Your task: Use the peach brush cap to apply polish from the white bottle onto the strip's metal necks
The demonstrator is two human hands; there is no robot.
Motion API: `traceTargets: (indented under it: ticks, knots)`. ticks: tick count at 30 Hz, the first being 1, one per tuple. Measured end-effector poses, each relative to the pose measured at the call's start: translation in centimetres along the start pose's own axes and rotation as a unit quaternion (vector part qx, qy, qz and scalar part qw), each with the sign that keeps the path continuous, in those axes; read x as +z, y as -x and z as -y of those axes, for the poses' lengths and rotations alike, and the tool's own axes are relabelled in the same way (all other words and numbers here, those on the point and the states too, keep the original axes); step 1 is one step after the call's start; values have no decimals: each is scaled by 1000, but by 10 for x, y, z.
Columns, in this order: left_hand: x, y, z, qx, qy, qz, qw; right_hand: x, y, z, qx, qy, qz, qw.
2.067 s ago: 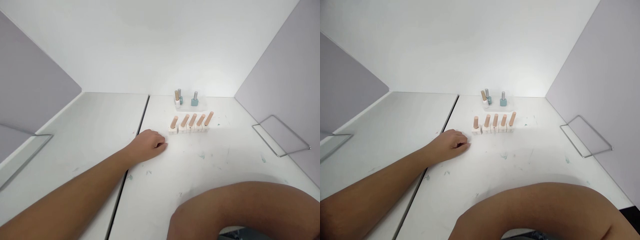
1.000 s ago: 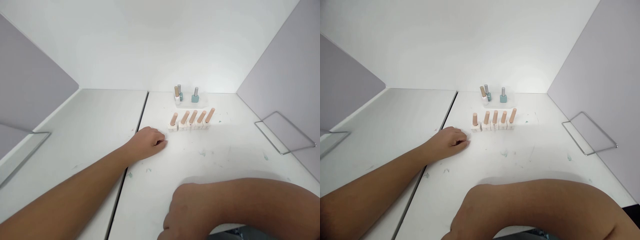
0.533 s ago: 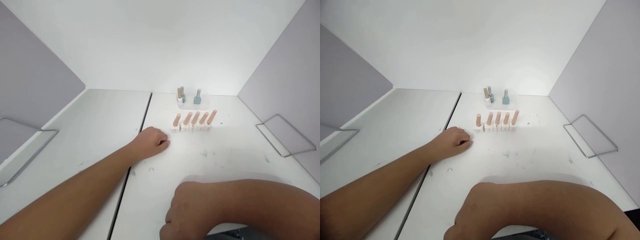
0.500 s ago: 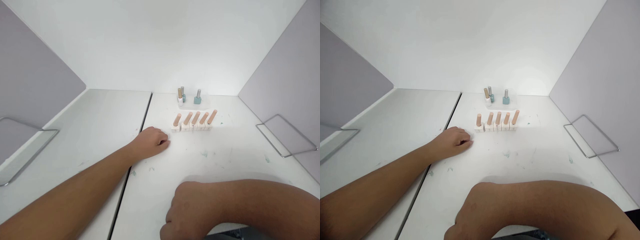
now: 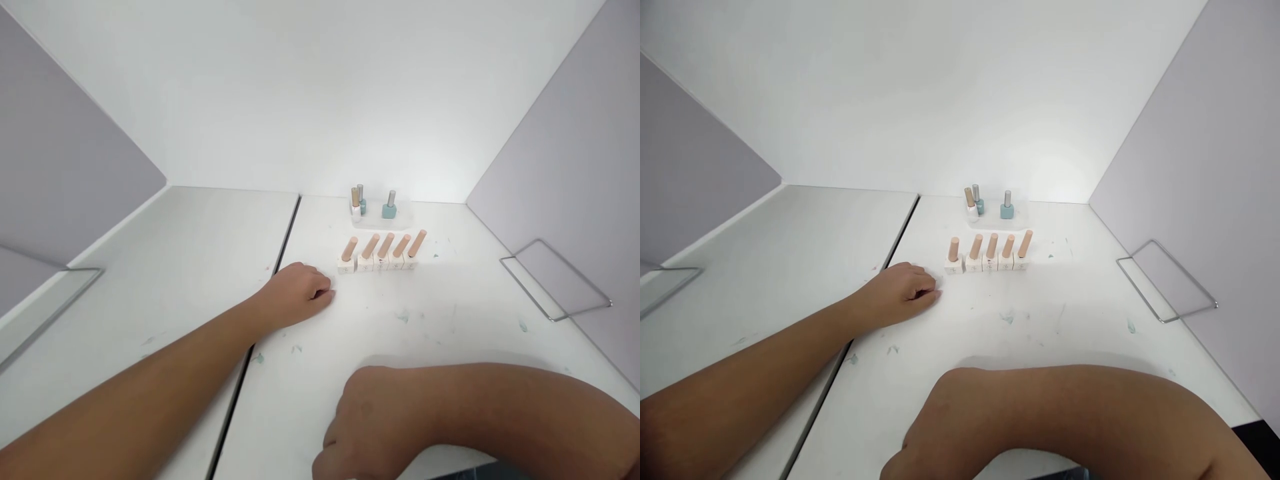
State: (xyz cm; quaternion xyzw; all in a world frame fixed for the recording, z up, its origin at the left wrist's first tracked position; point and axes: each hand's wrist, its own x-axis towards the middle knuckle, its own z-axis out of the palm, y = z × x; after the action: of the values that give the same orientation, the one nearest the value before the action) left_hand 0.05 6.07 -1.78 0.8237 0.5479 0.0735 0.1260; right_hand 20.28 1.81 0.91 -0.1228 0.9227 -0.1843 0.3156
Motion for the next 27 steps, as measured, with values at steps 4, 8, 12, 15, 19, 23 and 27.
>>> traceTargets:
  ticks: [4, 8, 12, 15, 19, 23, 27]
  knots:
    - [1, 0, 0, -6, -4, 3, 1000, -5, 6, 1, 16, -9, 1, 1000]
    - [0, 1, 0, -10, -8, 3, 1000, -7, 10, 4, 32, -28, -52, 998]
    - [0, 0, -1, -10, -10, 0, 1000, -9, 10, 7, 53, -29, -49, 997]
    - [0, 0, -1, -8, -9, -1, 1000, -10, 11, 7, 55, -29, -40, 997]
    - [0, 0, -1, -3, -9, -3, 1000, -9, 11, 6, 59, -27, -42, 997]
    - [1, 0, 0, -2, -10, -3, 1000, -7, 9, 6, 53, -23, -44, 997]
    - [1, 1, 0, -3, -11, -1, 1000, -9, 9, 6, 53, -16, -31, 998]
